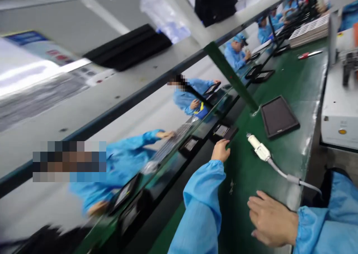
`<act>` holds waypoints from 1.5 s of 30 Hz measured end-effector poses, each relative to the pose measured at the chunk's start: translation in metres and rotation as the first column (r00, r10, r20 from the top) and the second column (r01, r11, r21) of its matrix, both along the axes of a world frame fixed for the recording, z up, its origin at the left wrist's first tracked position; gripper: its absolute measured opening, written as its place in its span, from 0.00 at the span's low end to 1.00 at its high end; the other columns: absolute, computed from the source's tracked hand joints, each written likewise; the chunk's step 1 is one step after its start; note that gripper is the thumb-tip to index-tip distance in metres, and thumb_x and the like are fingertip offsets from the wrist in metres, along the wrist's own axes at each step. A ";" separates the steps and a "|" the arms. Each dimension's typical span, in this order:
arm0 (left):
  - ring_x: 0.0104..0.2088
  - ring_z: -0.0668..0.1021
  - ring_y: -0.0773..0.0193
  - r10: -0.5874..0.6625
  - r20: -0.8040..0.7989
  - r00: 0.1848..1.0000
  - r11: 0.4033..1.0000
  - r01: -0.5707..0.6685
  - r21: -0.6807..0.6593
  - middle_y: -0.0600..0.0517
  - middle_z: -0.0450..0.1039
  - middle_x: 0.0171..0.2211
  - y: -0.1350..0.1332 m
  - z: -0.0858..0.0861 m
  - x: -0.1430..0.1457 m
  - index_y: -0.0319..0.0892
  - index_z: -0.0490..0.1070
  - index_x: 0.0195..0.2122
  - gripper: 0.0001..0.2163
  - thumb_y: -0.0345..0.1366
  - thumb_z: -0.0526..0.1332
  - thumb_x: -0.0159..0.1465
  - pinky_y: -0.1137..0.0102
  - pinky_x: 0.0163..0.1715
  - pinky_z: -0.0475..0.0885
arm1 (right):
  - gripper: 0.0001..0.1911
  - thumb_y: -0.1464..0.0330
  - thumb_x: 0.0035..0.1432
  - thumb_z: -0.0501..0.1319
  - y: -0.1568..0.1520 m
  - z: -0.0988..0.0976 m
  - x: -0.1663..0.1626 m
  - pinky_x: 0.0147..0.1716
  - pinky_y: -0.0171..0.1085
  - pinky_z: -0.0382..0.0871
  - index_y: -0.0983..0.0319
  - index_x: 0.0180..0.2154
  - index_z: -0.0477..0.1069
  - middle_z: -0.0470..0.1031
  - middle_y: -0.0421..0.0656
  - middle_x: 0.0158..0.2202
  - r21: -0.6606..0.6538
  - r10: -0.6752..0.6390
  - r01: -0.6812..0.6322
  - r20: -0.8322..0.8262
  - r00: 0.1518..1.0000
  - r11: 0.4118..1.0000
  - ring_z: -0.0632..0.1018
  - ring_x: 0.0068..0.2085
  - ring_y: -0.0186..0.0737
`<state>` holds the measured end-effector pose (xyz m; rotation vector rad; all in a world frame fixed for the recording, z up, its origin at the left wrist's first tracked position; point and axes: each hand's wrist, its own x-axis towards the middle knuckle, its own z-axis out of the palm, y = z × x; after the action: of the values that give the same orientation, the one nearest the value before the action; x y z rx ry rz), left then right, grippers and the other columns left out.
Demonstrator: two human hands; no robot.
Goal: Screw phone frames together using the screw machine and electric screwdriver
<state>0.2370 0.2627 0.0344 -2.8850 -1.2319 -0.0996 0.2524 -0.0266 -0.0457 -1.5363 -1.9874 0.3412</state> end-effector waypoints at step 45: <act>0.41 0.79 0.44 0.062 0.279 0.958 0.914 0.058 -0.401 0.36 0.76 0.32 -0.147 0.012 0.206 0.41 0.78 0.31 0.08 0.39 0.66 0.53 0.58 0.42 0.70 | 0.26 0.67 0.58 0.60 -0.020 -0.010 0.173 0.63 0.57 0.53 0.73 0.57 0.66 0.50 0.59 0.66 0.197 -0.747 0.738 -0.037 0.664 0.646 0.59 0.64 0.54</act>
<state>0.4431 0.1157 0.0461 -3.3196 -1.4544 -0.3086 0.4255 -0.0461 -0.0560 -2.0714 -1.1882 -0.2387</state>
